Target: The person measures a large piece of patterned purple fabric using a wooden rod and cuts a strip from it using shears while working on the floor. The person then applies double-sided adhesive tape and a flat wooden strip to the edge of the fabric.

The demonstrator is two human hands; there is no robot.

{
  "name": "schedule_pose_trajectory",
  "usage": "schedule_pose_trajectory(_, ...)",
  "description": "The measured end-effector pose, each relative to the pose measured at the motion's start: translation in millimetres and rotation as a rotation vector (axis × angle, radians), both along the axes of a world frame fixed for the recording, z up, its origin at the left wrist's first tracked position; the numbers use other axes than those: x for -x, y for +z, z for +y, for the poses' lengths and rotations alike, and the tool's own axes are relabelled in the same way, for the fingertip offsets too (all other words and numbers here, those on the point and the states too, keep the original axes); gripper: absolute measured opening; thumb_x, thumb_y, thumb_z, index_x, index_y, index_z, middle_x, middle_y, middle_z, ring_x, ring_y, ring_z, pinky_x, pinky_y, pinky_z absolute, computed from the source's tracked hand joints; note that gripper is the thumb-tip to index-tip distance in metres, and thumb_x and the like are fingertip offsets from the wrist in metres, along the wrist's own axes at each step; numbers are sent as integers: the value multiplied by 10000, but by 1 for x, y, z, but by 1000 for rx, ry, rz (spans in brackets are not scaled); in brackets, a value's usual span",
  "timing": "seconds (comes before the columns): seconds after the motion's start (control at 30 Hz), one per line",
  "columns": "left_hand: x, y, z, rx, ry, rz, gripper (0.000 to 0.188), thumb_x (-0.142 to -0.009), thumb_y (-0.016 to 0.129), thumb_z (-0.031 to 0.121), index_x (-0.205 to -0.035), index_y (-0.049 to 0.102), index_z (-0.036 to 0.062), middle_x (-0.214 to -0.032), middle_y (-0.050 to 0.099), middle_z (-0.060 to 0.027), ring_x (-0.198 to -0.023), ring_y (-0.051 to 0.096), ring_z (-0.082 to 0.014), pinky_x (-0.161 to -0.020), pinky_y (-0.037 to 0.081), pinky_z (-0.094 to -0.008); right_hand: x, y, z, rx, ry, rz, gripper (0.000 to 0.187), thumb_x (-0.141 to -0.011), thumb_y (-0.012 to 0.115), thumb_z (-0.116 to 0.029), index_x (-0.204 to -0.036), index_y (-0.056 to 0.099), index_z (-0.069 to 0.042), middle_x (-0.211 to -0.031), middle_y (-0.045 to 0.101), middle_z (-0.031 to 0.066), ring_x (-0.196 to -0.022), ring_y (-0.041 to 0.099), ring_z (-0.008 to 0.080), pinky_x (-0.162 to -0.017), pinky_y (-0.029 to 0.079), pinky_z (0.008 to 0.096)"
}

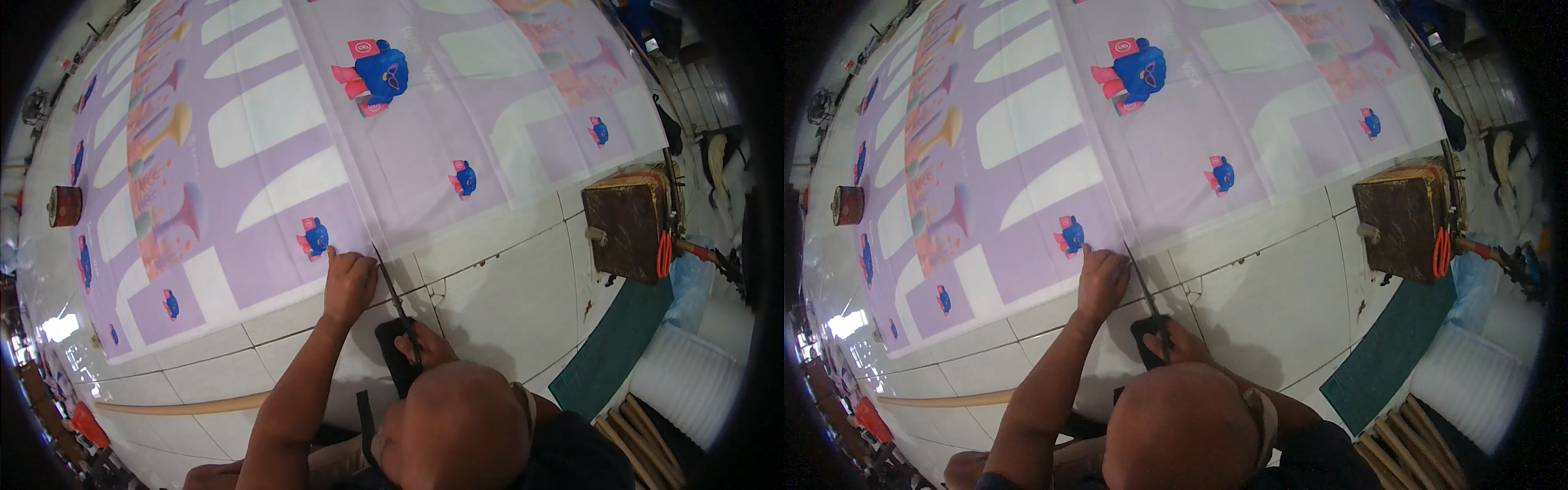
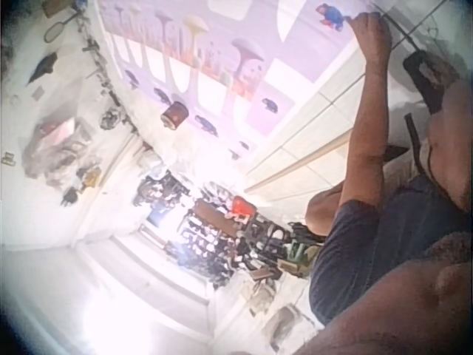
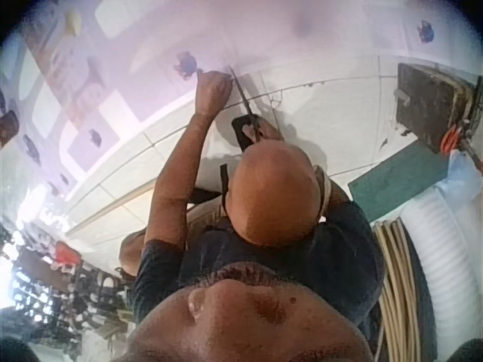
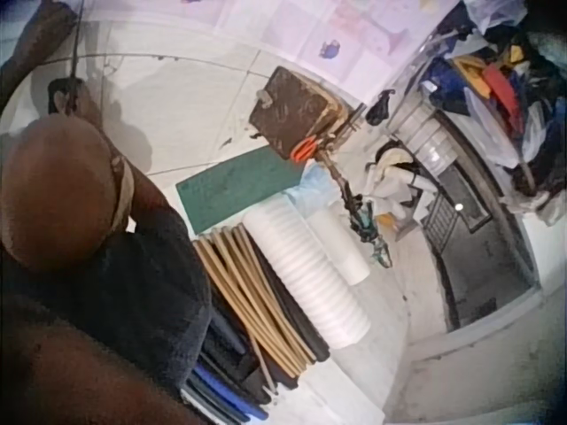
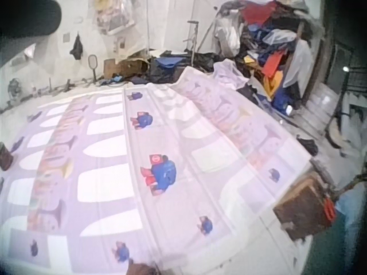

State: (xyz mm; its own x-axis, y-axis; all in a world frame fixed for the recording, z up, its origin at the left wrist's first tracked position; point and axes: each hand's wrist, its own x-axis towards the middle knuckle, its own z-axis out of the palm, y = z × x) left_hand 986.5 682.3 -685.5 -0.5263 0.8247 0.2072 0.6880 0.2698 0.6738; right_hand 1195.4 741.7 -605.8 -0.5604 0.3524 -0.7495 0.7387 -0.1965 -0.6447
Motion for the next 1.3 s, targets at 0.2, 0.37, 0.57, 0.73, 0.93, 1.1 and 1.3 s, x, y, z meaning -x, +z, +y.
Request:
schedule_pose_trajectory(0.2, 0, -1, -1, -8, -5, 7, 137, -777, 715, 34, -899, 680, 85, -858, 591, -64, -882, 594, -285, -1073, 317, -674, 4, 2, 0, 26, 0, -25, 511, -907, 646, -528, -1082, 572, -54, -969, 660, 165, -948, 652, 297, -860, 481, 408)
schedule_pose_trajectory(0.37, 0, 1, -1, 0, -9, -2, 143, -779, 714, 38, -906, 688, 97, -866, 598, -52, -884, 595, -269, -1080, 313, -667, 7, -1, 0, 45, -18, -29, 500, -905, 666, -489, -1083, 592, -28, -942, 666, 153, -927, 654, 276, -847, 484, 380)
schedule_pose_trajectory(0.57, 1, -1, -3, 21, -1, -4, 140, -780, 713, 47, -904, 690, 107, -859, 595, -42, -887, 595, -264, -1092, 306, -661, 7, -3, -6, -4, -62, 3, 464, -907, 691, -423, -1119, 607, -18, -954, 675, 143, -916, 649, 234, -833, 492, 372)
schedule_pose_trajectory(0.73, -2, -1, -1, -4, 13, -27, 141, -780, 715, 52, -904, 689, 112, -849, 592, -41, -883, 594, -264, -1096, 304, -657, -6, -24, -12, 63, -116, 19, 447, -916, 686, -410, -1123, 607, -21, -958, 678, 149, -881, 644, 234, -823, 493, 377)
schedule_pose_trajectory(0.93, 1, -2, -2, 7, -6, -13, 121, -782, 714, 54, -890, 685, 99, -842, 602, -50, -875, 596, -271, -1082, 312, -659, 11, -28, -8, -105, -74, 140, 336, -947, 683, -337, -857, 527, -53, -657, 533, 1, -622, 516, 88, -582, 419, 276)
schedule_pose_trajectory(1.1, 3, 0, -3, 10, -24, -40, 118, -780, 716, 53, -888, 690, 93, -827, 616, -54, -861, 603, -280, -1076, 319, -658, 26, -38, 0, -43, -14, 11, 474, -917, 655, -486, -964, 582, -20, -923, 672, 190, -897, 660, 344, -814, 487, 422)
schedule_pose_trajectory(1.3, 2, 5, -5, 56, -6, -86, 102, -790, 718, 32, -877, 693, 79, -868, 655, -70, -891, 624, -280, -1099, 307, -651, 31, -44, -2, -138, 27, -1, 485, -910, 656, -502, -932, 589, -22, -884, 673, 192, -868, 657, 381, -796, 485, 445)
